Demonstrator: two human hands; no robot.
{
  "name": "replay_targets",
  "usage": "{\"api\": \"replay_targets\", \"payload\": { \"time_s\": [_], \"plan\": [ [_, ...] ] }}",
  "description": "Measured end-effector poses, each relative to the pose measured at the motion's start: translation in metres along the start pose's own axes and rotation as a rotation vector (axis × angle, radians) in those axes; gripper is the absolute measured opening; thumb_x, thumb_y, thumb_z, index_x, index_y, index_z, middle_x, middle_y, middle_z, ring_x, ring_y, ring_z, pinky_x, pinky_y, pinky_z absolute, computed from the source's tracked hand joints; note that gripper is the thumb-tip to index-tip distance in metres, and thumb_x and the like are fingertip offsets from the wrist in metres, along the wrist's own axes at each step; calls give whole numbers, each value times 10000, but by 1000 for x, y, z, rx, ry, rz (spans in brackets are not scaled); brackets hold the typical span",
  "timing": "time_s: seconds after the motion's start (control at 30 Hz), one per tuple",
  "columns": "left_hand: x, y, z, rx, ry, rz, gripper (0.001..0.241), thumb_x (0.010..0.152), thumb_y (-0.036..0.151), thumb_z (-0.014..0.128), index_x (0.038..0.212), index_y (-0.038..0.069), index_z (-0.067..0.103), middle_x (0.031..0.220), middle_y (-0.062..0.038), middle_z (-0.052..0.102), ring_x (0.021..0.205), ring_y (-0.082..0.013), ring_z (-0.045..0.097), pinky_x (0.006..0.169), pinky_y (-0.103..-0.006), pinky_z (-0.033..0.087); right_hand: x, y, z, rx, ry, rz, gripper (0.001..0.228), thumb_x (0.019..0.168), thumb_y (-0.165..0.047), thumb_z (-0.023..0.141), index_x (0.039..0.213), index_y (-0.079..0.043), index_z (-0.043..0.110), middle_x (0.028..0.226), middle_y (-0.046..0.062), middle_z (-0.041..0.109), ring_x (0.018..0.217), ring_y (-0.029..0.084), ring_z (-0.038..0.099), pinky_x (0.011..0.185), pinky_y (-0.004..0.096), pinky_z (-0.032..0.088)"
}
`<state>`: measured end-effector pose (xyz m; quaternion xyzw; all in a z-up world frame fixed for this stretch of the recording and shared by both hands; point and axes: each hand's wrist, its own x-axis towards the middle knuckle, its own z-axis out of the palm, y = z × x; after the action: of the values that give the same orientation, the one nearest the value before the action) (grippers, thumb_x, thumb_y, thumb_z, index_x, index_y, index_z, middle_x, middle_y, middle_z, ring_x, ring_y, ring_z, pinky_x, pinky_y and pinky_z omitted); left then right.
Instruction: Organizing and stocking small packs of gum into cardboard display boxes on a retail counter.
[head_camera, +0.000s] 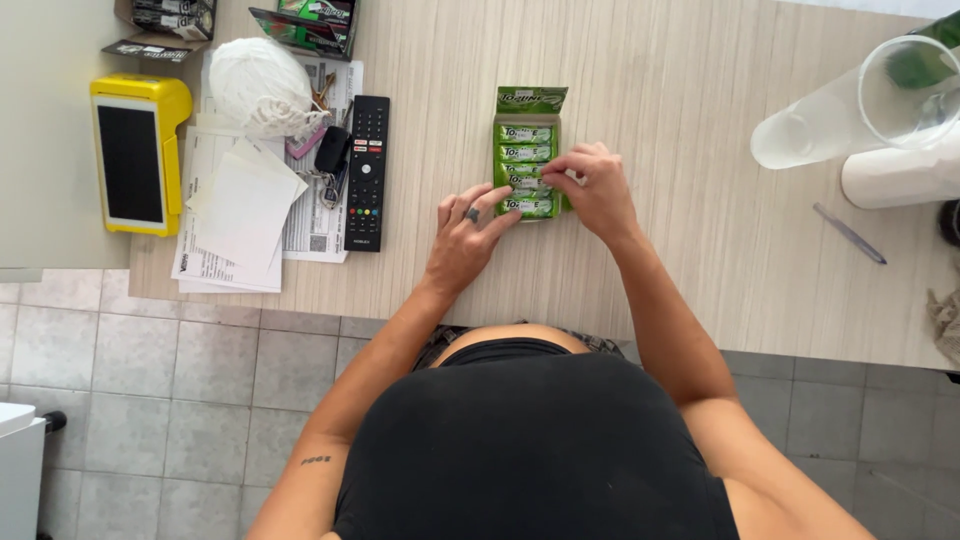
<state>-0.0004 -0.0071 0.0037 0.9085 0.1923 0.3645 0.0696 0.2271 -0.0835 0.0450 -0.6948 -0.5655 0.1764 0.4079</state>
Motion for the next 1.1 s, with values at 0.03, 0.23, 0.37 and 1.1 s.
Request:
{"api": "replay_targets", "payload": {
  "time_s": [0.03,0.23,0.37,1.1],
  "plan": [
    [0,0,0,2,10,8,166,1014,219,615,1100,316,718,1336,52,621,1283,-201,547,986,-370,374,0,3,3,-125,-3,-61,69,910,-215,819,946,-177,774,888,-15,653,832,175,539,800,338,401],
    [0,0,8,8,21,5,191,998,252,632,1173,304,685,1352,43,621,1313,-208,539,1013,-380,358,-1,9,-8,-247,38,-75,48,937,-202,799,957,-188,758,946,-5,587,935,210,562,848,355,380],
    [-3,-1,11,37,-4,-5,344,984,293,628,1328,297,628,1373,66,616,1334,-197,522,1022,-374,335,-24,18,-42,-389,-139,138,236,828,-203,848,1052,-226,776,1092,44,607,1074,299,549,928,503,388],
    [1,-4,5,25,-24,-72,374,923,294,698,1280,205,632,1369,-61,570,1247,-265,562,990,-397,369,22,0,23,-175,99,-165,56,920,-218,806,959,-234,769,901,-67,673,910,169,602,859,314,384]
  ]
}}
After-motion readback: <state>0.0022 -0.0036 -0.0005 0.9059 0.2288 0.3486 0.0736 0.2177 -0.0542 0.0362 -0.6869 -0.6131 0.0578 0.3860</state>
